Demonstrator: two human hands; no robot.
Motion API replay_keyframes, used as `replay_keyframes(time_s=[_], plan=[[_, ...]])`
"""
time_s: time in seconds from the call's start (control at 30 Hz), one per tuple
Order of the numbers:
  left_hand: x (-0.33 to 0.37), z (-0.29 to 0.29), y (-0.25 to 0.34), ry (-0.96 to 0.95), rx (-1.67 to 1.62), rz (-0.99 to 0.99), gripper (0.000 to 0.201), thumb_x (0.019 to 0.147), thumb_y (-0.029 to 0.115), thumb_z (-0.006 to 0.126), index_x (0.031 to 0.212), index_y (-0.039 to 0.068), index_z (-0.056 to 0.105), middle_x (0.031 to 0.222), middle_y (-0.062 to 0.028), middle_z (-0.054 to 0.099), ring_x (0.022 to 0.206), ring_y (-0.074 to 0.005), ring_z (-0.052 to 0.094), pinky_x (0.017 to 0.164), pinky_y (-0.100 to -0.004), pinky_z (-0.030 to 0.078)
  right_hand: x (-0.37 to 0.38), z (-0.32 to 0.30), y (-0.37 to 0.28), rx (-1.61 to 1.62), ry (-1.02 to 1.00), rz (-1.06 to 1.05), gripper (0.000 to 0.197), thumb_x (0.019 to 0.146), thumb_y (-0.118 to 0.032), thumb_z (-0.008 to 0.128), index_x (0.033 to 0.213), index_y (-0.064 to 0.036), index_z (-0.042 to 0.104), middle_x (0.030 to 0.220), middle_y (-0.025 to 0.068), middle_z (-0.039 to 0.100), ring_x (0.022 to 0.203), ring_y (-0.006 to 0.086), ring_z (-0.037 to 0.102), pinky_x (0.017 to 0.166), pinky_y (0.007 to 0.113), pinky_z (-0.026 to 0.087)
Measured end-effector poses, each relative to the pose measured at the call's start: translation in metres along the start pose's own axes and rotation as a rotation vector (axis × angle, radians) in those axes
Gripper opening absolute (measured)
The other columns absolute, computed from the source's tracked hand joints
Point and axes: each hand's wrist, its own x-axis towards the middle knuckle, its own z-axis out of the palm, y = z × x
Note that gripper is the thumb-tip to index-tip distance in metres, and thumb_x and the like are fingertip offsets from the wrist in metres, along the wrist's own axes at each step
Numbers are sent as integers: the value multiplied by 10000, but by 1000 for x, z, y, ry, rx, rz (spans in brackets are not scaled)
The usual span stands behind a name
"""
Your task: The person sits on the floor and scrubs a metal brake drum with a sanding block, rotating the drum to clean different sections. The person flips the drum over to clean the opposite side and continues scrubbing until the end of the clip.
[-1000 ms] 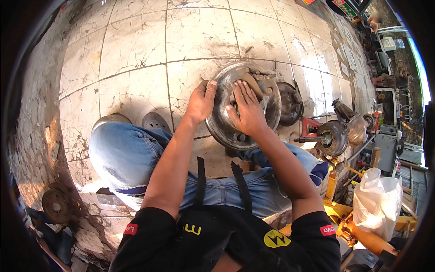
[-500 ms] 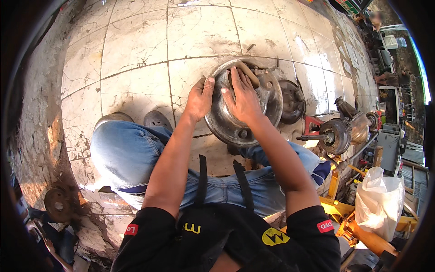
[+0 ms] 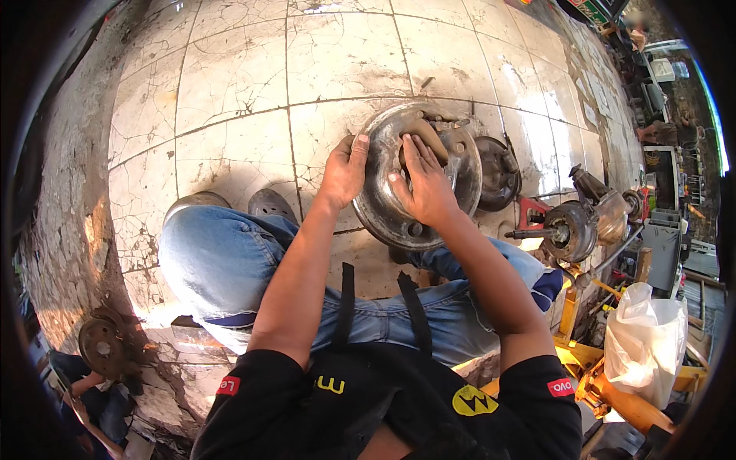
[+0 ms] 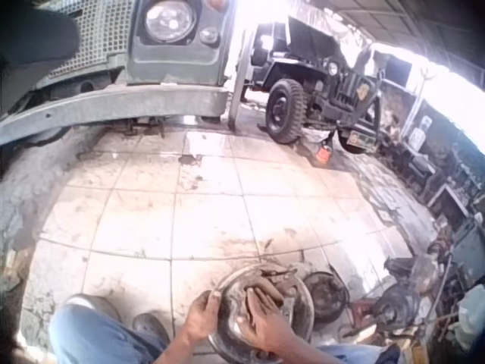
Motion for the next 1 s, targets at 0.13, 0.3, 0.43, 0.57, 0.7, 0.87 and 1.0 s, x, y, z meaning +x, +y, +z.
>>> replay_keyframes(time_s=[0.13, 0.3, 0.43, 0.57, 0.7, 0.87, 1.0], plan=[[3, 2, -7, 59, 20, -3, 603, 1011, 454, 441, 1267, -87, 504, 1123, -191, 629, 1045, -224, 568, 934, -327, 444, 18, 5, -5, 5, 24, 31, 664, 971, -329, 499, 1424, 105, 281, 1386, 334, 414, 1321, 475, 371, 1101, 496, 310], [-9, -1, 7, 48, 6, 38, 559, 1023, 430, 429, 1224, -83, 524, 1095, -167, 629, 995, -204, 561, 902, -321, 452, 4, 15, -14, -25, 64, 13, 703, 963, -371, 512, 1409, 123, 287, 1371, 336, 433, 1318, 459, 387, 1112, 519, 294], [-5, -1, 4, 27, -30, 10, 530, 1023, 422, 439, 1187, -71, 543, 1060, -135, 631, 955, -175, 555, 864, -304, 459, 20, 12, -13, 29, 53, 106, 719, 969, -405, 490, 1410, 125, 286, 1400, 333, 404, 1327, 469, 373, 1119, 529, 281], [-7, 2, -2, 56, -84, 63, 534, 1015, 435, 457, 1181, -65, 548, 1032, -117, 626, 929, -152, 542, 832, -287, 462, 12, 23, -20, -67, 74, 104, 715, 978, -416, 466, 1406, 129, 292, 1394, 328, 415, 1323, 436, 396, 1122, 501, 292], [-6, -1, 3, 39, 28, 22, 534, 1015, 429, 458, 1189, -68, 543, 1049, -126, 626, 934, -161, 548, 841, -294, 462, 25, 16, -9, -31, 84, 137, 704, 973, -404, 475, 1400, 128, 302, 1382, 325, 432, 1318, 445, 399, 1120, 508, 288], [-1, 3, -3, 70, 41, 89, 552, 1024, 419, 435, 1238, -84, 514, 1106, -149, 617, 992, -186, 552, 876, -307, 458, 11, 28, -16, -57, 184, 39, 653, 973, -371, 473, 1381, 121, 341, 1327, 326, 485, 1280, 459, 433, 1109, 504, 305], [-7, 3, 4, 3, 26, 53, 547, 1032, 405, 420, 1247, -91, 507, 1116, -152, 613, 1004, -193, 550, 890, -308, 455, 26, 17, -8, -40, 152, 150, 643, 970, -374, 468, 1377, 112, 361, 1338, 315, 483, 1298, 455, 420, 1108, 510, 305]])
